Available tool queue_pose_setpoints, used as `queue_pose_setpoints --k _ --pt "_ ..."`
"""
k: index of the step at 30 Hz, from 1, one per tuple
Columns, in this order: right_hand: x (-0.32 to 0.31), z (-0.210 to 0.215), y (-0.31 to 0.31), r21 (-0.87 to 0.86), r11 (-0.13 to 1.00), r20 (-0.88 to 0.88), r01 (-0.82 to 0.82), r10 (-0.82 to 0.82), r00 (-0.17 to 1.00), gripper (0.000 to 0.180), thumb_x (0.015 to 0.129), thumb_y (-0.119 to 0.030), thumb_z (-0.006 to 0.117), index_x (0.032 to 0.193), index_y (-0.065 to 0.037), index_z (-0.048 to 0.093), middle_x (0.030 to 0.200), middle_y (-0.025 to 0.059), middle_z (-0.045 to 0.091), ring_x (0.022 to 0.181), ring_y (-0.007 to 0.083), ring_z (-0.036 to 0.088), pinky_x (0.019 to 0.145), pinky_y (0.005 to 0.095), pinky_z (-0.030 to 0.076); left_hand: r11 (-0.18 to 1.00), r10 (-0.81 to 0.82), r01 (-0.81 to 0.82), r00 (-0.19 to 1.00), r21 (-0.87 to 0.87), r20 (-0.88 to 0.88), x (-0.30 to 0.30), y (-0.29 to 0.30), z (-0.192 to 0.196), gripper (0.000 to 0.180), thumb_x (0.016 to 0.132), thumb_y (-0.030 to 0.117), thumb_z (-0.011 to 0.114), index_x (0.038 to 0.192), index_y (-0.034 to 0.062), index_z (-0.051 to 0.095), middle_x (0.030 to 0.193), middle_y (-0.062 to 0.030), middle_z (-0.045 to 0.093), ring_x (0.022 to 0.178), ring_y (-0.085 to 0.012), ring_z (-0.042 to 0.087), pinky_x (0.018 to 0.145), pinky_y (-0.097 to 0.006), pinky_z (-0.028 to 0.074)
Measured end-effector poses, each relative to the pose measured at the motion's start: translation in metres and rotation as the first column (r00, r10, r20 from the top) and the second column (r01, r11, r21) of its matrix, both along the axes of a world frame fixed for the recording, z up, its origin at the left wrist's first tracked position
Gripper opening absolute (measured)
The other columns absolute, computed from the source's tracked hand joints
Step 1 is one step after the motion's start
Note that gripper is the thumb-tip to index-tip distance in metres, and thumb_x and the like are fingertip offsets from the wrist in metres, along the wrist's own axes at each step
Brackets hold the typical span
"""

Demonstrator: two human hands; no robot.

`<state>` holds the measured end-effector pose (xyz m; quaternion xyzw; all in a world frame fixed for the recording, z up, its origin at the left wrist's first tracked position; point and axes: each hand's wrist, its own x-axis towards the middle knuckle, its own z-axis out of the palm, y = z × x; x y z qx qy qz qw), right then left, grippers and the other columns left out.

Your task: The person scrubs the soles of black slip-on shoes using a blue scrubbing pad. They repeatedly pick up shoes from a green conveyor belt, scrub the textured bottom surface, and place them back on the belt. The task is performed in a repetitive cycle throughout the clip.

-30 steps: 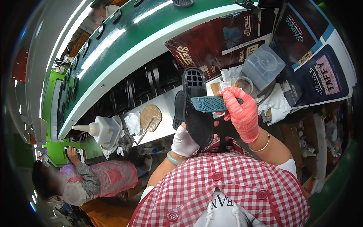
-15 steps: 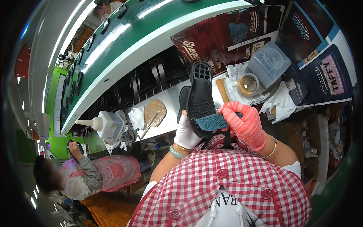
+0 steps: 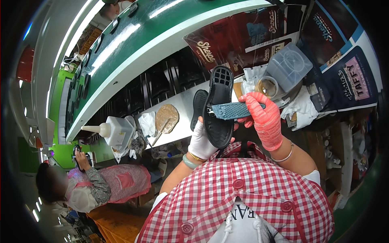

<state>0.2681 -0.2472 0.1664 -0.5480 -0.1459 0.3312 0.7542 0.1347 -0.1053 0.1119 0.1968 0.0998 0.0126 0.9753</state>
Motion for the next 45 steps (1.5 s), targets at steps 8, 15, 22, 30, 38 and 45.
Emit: queue_pose_setpoints --k 8,15,22,30,38,45 --pt "-0.011 0.013 -0.004 -0.087 0.987 -0.035 -0.137 0.135 0.99 0.023 0.091 -0.024 0.055 0.098 -0.003 0.063 0.076 0.0041 0.063 0.059 0.0086 0.061 0.048 0.0179 0.044 0.999 0.033 -0.034 0.999 -0.014 -0.016 -0.004 0.002 0.0 0.075 0.085 0.059 0.049 0.137 0.0076 0.035 0.131 -0.0139 0.047 0.117 -0.0291 0.048 0.096 -0.049 0.041" --pt "-0.01 0.013 -0.003 -0.154 0.932 0.02 -0.328 0.335 0.942 0.024 0.091 -0.023 0.055 0.1 -0.002 0.063 0.081 0.0044 0.064 0.062 0.0081 0.061 0.049 0.0192 0.045 0.991 0.13 -0.135 0.981 -0.024 -0.141 -0.009 0.002 0.003 0.066 0.087 0.059 0.044 0.131 0.0101 0.042 0.128 -0.0131 0.05 0.115 -0.0306 0.05 0.097 -0.05 0.04" --pt "0.0 0.03 0.023 -0.248 0.801 0.13 -0.545 0.585 0.801 0.028 0.092 -0.025 0.052 0.102 -0.001 0.062 0.084 0.0044 0.065 0.063 0.0083 0.061 0.049 0.019 0.044 0.995 0.008 -0.028 0.981 -0.101 -0.193 -0.019 0.017 -0.012 0.065 0.09 0.064 0.027 0.123 0.0121 0.049 0.114 -0.0123 0.058 0.095 -0.0289 0.058 0.07 -0.045 0.049" --pt "0.005 0.034 0.063 -0.341 0.652 0.013 -0.677 0.723 0.691 0.028 0.092 -0.028 0.051 0.099 -0.004 0.063 0.081 0.0023 0.063 0.055 0.0067 0.061 0.043 0.0159 0.041 0.981 -0.081 0.028 0.958 -0.193 -0.273 -0.021 0.036 -0.009 0.058 0.092 0.058 0.029 0.121 0.0121 0.049 0.096 -0.0179 0.062 0.066 -0.03 0.062 0.045 -0.039 0.05" --pt "0.002 0.019 0.104 -0.371 0.571 -0.046 -0.733 0.777 0.628 0.032 0.092 -0.03 0.052 0.103 -0.001 0.061 0.081 0.0032 0.063 0.053 0.0066 0.058 0.044 0.0174 0.042 0.993 -0.109 0.089 0.946 -0.08 -0.305 -0.021 0.069 -0.019 0.034 0.096 0.024 0.035 0.119 0.0011 0.044 0.081 -0.0199 0.062 0.046 -0.0256 0.061 0.033 -0.029 0.051" --pt "0.006 0.0 0.127 -0.4 0.524 -0.091 -0.752 0.793 0.602 0.031 0.091 -0.03 0.053 0.101 -0.002 0.064 0.078 0.0023 0.063 0.055 0.0063 0.058 0.048 0.0186 0.043 0.954 -0.286 0.242 0.913 -0.18 -0.292 -0.036 0.105 -0.054 0.057 0.092 0.054 0.033 0.115 0.0063 0.052 0.087 -0.0166 0.064 0.046 -0.0295 0.058 0.036 -0.036 0.047"
